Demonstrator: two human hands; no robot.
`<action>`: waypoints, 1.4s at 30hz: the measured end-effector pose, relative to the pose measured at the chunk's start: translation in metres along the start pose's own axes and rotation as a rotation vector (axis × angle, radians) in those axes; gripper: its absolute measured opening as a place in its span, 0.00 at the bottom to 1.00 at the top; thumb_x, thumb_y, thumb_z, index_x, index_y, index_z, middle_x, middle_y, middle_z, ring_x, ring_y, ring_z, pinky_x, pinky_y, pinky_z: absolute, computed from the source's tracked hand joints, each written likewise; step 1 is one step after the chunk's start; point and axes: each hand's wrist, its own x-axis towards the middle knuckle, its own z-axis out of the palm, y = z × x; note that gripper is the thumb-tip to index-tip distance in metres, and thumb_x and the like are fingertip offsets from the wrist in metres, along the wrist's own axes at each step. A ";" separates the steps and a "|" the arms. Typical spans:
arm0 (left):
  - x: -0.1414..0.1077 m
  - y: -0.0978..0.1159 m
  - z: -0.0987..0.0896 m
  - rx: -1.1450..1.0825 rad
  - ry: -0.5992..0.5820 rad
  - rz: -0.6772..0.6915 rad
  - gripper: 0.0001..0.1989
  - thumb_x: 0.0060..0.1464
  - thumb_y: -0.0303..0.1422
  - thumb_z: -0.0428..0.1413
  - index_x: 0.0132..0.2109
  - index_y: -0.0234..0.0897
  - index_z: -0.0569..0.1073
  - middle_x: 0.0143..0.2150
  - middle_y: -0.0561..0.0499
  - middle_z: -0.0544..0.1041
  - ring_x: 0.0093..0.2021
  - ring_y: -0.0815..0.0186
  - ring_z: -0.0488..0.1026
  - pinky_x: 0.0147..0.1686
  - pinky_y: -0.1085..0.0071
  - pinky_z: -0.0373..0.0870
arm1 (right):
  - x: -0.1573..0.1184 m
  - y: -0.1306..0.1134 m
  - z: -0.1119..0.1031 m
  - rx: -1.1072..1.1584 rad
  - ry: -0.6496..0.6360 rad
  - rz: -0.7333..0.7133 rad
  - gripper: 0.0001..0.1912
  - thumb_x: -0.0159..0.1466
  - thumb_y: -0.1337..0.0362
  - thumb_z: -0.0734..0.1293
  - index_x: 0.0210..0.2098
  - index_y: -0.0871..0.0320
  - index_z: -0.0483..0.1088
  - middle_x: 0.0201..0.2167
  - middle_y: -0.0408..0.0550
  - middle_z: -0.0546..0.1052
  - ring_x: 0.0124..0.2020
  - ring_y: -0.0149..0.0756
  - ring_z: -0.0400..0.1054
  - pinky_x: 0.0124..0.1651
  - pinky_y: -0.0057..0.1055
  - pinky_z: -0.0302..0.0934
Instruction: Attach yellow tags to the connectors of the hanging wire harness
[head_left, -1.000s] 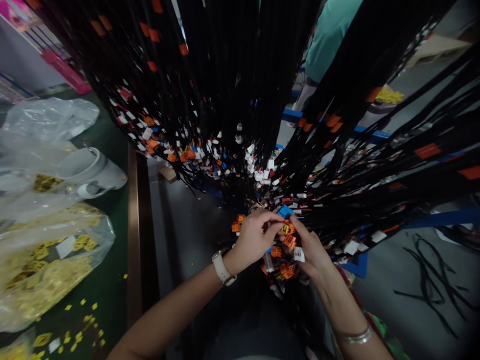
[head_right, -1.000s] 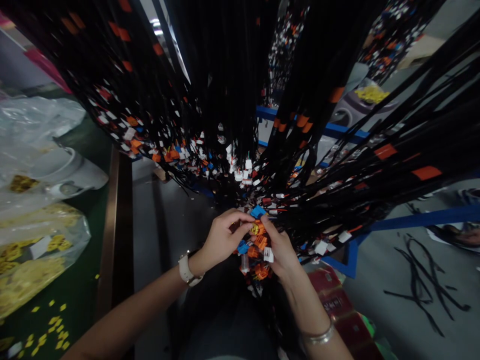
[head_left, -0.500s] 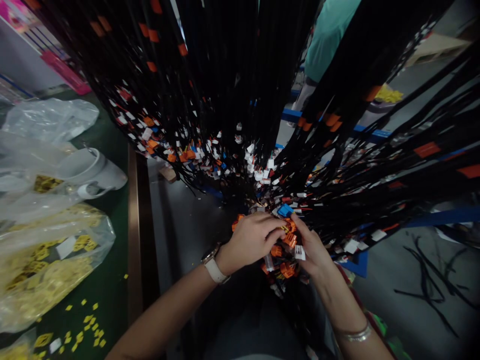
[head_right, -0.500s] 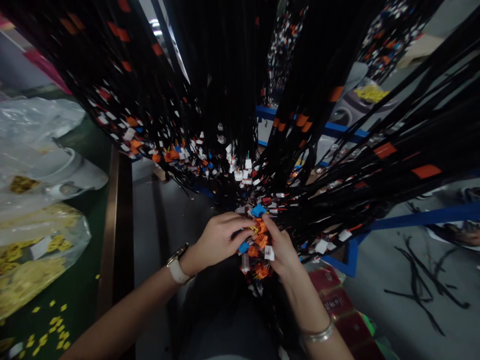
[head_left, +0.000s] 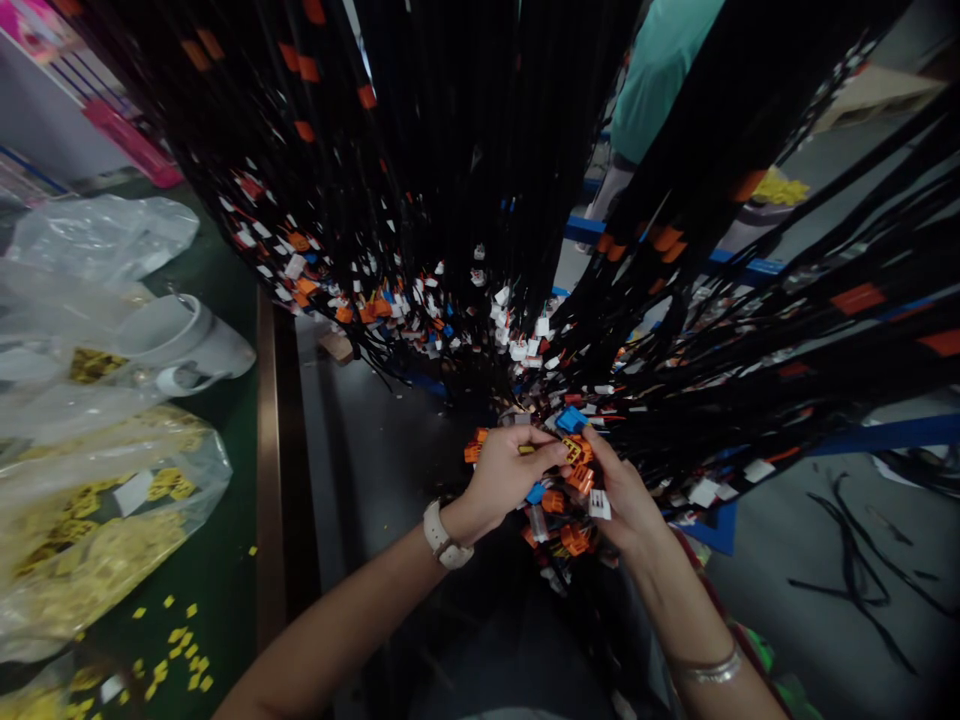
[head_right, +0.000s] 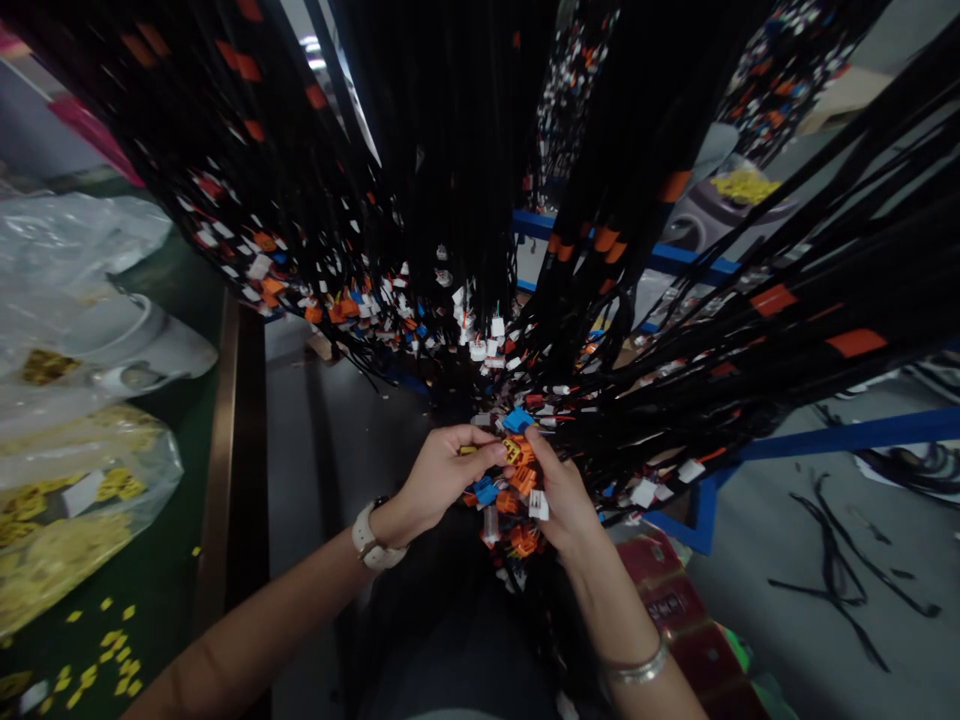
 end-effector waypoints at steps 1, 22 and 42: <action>0.000 -0.001 0.001 -0.003 0.003 -0.005 0.12 0.44 0.38 0.62 0.30 0.31 0.75 0.25 0.51 0.76 0.23 0.72 0.68 0.25 0.76 0.63 | 0.000 0.000 0.000 0.001 -0.004 0.002 0.16 0.51 0.53 0.73 0.25 0.61 0.72 0.16 0.44 0.74 0.13 0.27 0.63 0.14 0.23 0.57; 0.005 -0.018 0.000 0.054 0.031 -0.054 0.18 0.40 0.44 0.62 0.25 0.34 0.66 0.22 0.55 0.69 0.23 0.73 0.64 0.22 0.77 0.57 | -0.004 0.002 -0.004 -0.031 -0.060 -0.051 0.17 0.47 0.54 0.75 0.26 0.61 0.73 0.17 0.44 0.74 0.16 0.28 0.65 0.17 0.23 0.59; 0.005 -0.017 -0.006 0.185 -0.128 -0.017 0.20 0.44 0.47 0.59 0.23 0.35 0.63 0.19 0.58 0.60 0.21 0.76 0.55 0.21 0.76 0.51 | -0.001 0.005 -0.018 -0.041 -0.133 -0.057 0.16 0.47 0.56 0.76 0.24 0.63 0.73 0.16 0.45 0.72 0.14 0.26 0.62 0.15 0.22 0.57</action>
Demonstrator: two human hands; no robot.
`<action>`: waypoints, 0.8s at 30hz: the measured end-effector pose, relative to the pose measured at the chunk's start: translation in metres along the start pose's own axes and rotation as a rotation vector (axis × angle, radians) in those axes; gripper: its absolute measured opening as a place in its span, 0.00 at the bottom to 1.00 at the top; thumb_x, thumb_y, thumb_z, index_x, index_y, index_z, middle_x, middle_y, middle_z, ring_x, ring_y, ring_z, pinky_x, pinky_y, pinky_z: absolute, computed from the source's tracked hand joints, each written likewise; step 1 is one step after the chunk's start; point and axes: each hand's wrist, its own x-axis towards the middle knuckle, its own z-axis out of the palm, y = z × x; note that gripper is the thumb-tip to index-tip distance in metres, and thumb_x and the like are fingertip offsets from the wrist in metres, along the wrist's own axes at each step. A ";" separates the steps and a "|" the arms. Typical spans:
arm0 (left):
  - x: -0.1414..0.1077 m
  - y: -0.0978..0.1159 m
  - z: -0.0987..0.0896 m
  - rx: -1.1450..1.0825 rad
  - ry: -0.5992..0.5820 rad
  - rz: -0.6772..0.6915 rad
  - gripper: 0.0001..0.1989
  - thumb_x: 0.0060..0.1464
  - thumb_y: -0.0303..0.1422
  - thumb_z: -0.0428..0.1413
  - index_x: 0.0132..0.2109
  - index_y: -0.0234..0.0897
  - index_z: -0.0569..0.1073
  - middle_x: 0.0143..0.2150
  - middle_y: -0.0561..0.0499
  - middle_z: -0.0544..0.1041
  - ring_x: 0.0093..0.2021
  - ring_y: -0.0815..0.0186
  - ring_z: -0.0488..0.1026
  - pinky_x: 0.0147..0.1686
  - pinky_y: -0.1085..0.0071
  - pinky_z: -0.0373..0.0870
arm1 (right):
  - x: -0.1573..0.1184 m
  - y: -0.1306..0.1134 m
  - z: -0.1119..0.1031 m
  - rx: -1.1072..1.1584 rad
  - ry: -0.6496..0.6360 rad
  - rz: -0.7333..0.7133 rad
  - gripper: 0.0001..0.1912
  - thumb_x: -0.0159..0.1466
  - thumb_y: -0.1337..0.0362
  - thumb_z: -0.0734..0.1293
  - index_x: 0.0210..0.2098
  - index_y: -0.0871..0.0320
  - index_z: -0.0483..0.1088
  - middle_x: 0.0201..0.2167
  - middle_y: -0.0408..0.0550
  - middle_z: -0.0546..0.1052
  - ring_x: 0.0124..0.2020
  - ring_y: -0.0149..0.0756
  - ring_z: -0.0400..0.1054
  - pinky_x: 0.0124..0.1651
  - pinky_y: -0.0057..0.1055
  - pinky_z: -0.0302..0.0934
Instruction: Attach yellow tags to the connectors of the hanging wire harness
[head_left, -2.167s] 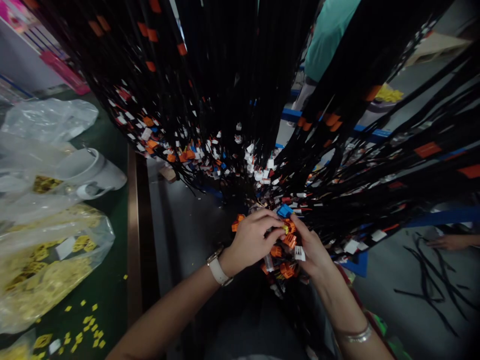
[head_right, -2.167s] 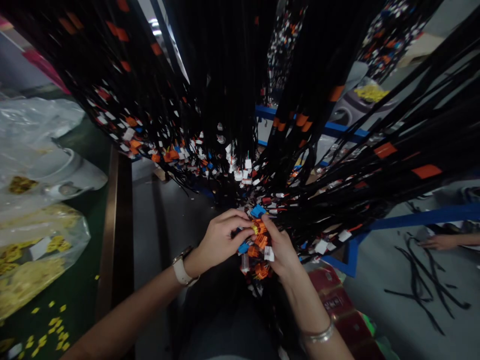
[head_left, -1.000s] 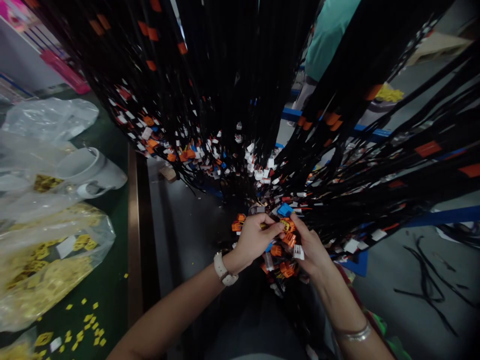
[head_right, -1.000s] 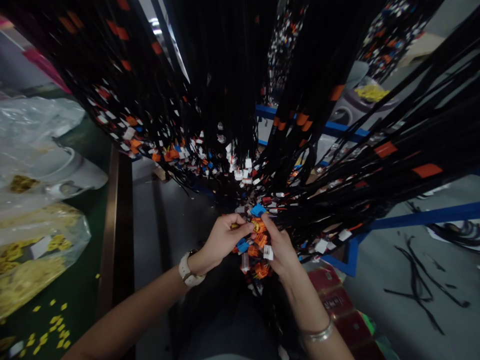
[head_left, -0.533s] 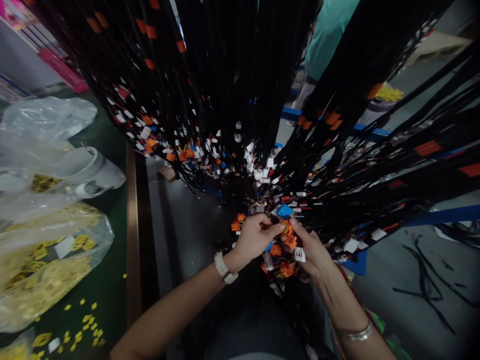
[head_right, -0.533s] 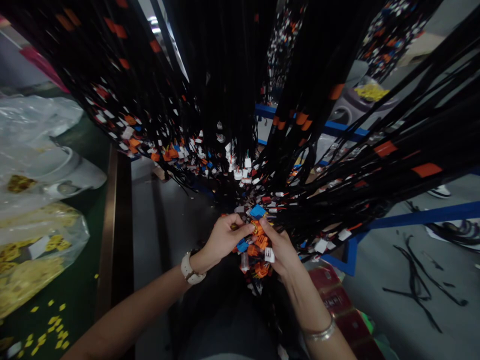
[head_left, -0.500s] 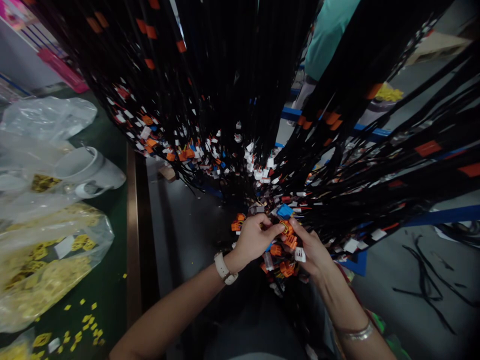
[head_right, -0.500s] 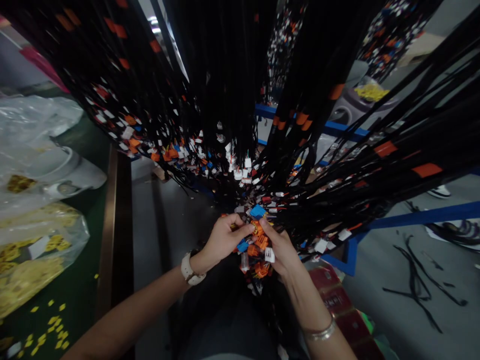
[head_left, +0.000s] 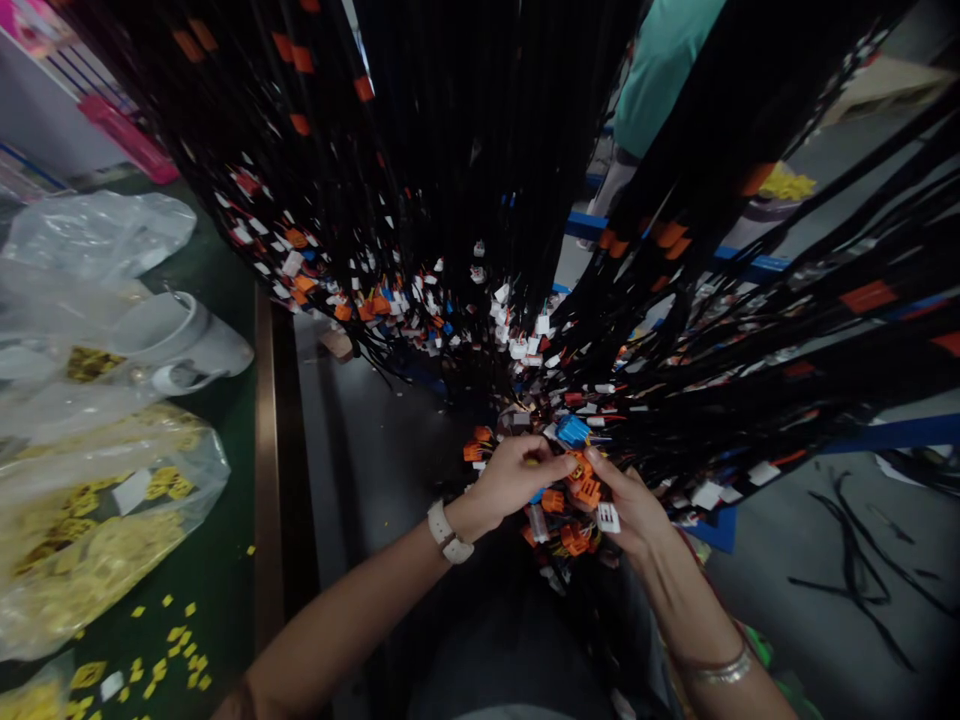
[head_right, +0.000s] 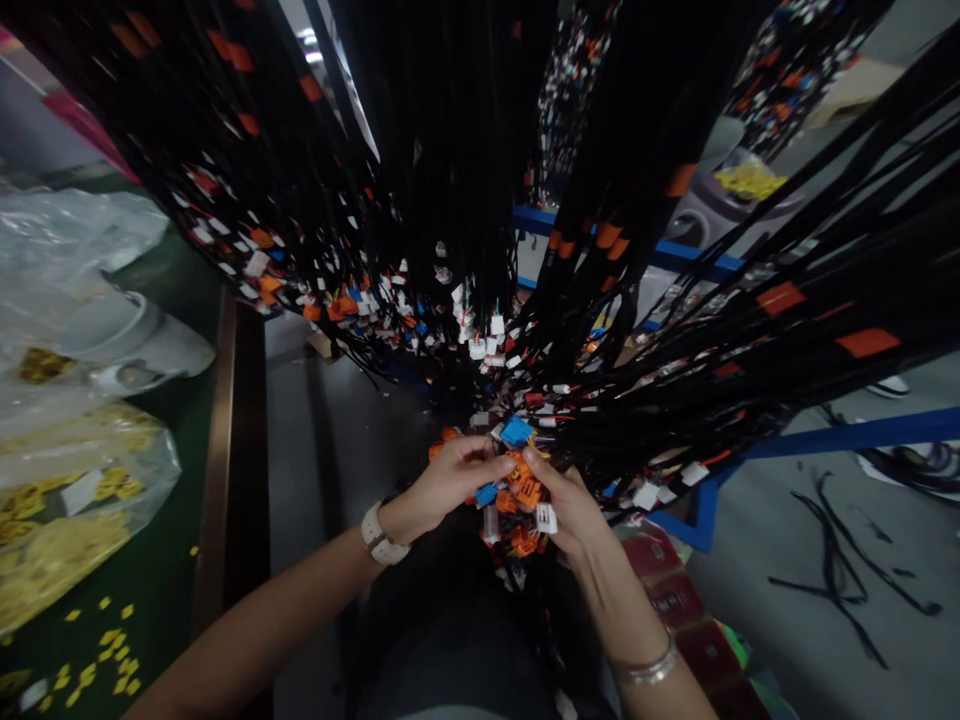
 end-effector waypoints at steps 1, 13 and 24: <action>0.000 -0.002 0.000 0.057 0.020 0.047 0.20 0.46 0.46 0.58 0.23 0.34 0.64 0.20 0.57 0.61 0.22 0.75 0.56 0.22 0.75 0.52 | 0.000 0.000 -0.001 0.002 0.007 0.000 0.16 0.46 0.57 0.76 0.24 0.63 0.73 0.16 0.45 0.72 0.14 0.27 0.62 0.15 0.22 0.57; -0.001 0.001 -0.002 0.211 -0.061 0.190 0.16 0.49 0.42 0.57 0.26 0.35 0.61 0.23 0.56 0.63 0.25 0.73 0.59 0.26 0.76 0.57 | -0.001 0.001 0.000 0.037 0.005 0.016 0.16 0.45 0.56 0.76 0.21 0.63 0.73 0.15 0.44 0.72 0.14 0.26 0.62 0.15 0.21 0.57; -0.001 0.011 -0.018 0.521 -0.038 0.204 0.15 0.50 0.44 0.54 0.31 0.34 0.70 0.26 0.55 0.70 0.26 0.72 0.64 0.25 0.76 0.58 | 0.004 0.001 0.001 0.005 0.006 0.001 0.16 0.48 0.55 0.75 0.26 0.62 0.73 0.17 0.44 0.72 0.15 0.26 0.63 0.13 0.20 0.56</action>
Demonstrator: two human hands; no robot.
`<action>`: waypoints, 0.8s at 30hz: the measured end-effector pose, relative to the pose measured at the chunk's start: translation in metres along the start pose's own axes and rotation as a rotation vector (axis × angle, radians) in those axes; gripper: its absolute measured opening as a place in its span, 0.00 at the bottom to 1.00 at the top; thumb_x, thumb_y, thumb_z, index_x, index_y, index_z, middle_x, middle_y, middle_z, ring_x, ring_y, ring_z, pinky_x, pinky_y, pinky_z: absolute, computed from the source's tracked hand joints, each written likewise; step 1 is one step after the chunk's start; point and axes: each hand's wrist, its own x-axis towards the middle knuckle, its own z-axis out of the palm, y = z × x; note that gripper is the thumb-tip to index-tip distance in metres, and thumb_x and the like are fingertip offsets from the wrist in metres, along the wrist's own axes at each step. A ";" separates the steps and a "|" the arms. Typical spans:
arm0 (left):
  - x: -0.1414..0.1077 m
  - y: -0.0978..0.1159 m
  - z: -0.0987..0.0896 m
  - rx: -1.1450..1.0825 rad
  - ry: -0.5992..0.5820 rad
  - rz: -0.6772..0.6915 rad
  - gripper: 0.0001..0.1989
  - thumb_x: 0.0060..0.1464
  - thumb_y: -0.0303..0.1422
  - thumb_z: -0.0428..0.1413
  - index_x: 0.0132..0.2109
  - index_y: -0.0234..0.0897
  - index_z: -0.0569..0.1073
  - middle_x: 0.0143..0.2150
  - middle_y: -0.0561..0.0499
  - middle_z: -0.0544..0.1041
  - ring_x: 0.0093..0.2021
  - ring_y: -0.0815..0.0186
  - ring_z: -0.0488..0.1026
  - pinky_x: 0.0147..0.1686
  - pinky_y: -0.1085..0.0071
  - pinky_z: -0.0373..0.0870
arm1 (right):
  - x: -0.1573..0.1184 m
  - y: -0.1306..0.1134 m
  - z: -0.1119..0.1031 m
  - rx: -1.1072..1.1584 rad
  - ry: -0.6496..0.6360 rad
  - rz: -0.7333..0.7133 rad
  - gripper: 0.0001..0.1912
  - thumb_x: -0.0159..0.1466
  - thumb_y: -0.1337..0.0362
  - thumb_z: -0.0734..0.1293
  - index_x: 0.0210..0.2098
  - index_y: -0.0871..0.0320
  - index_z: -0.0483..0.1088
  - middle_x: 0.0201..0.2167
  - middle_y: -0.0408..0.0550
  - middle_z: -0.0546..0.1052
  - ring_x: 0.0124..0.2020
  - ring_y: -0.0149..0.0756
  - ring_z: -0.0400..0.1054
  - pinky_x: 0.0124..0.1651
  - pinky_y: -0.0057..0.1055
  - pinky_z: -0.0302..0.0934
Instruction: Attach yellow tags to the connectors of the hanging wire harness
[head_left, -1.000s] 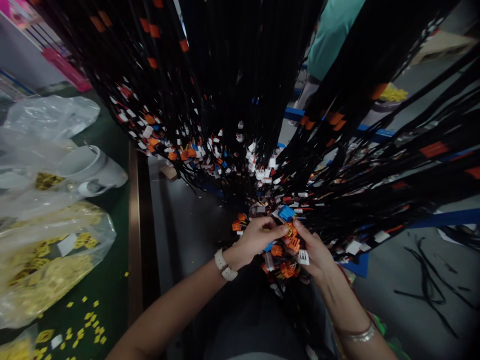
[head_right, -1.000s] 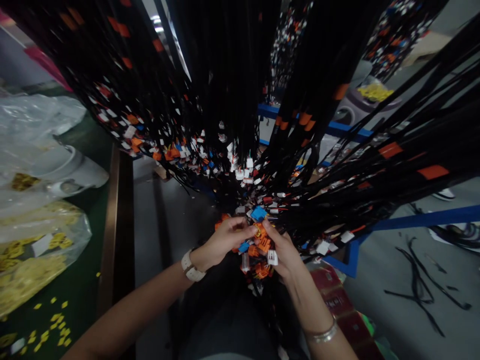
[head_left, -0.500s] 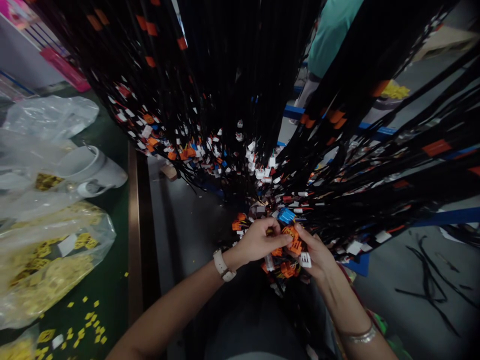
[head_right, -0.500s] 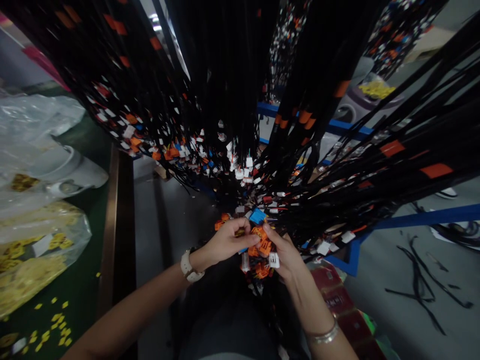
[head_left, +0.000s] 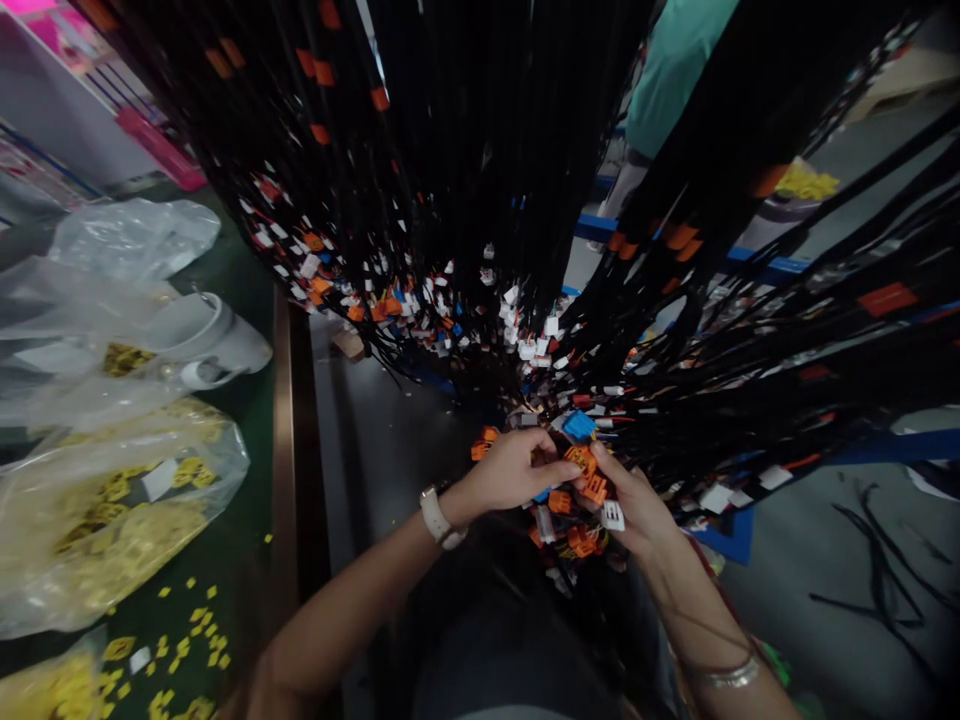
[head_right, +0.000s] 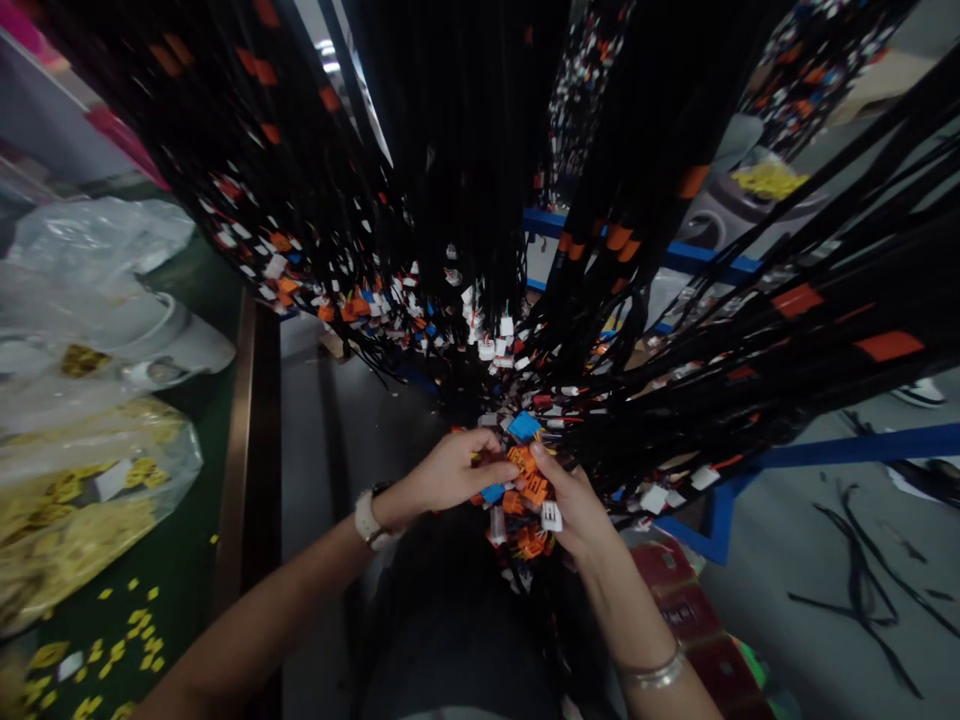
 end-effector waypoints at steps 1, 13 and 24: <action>0.000 0.001 -0.009 0.012 -0.041 0.004 0.13 0.52 0.42 0.53 0.33 0.34 0.71 0.27 0.54 0.71 0.27 0.72 0.64 0.26 0.76 0.58 | 0.000 0.000 0.000 -0.004 0.000 0.013 0.16 0.48 0.56 0.75 0.27 0.62 0.73 0.18 0.45 0.73 0.16 0.26 0.63 0.13 0.20 0.56; -0.128 -0.016 -0.178 0.193 0.608 -0.428 0.19 0.57 0.39 0.46 0.53 0.35 0.63 0.34 0.53 0.69 0.28 0.73 0.63 0.28 0.79 0.61 | -0.001 -0.002 -0.003 -0.006 -0.027 0.034 0.17 0.47 0.56 0.75 0.29 0.62 0.73 0.20 0.46 0.75 0.16 0.27 0.63 0.14 0.22 0.57; -0.220 -0.060 -0.237 1.036 0.553 -1.082 0.18 0.50 0.28 0.44 0.48 0.32 0.68 0.38 0.50 0.73 0.33 0.68 0.68 0.27 0.82 0.59 | -0.002 -0.003 -0.003 -0.021 -0.039 0.046 0.16 0.48 0.55 0.75 0.26 0.61 0.72 0.18 0.44 0.72 0.15 0.26 0.61 0.14 0.22 0.55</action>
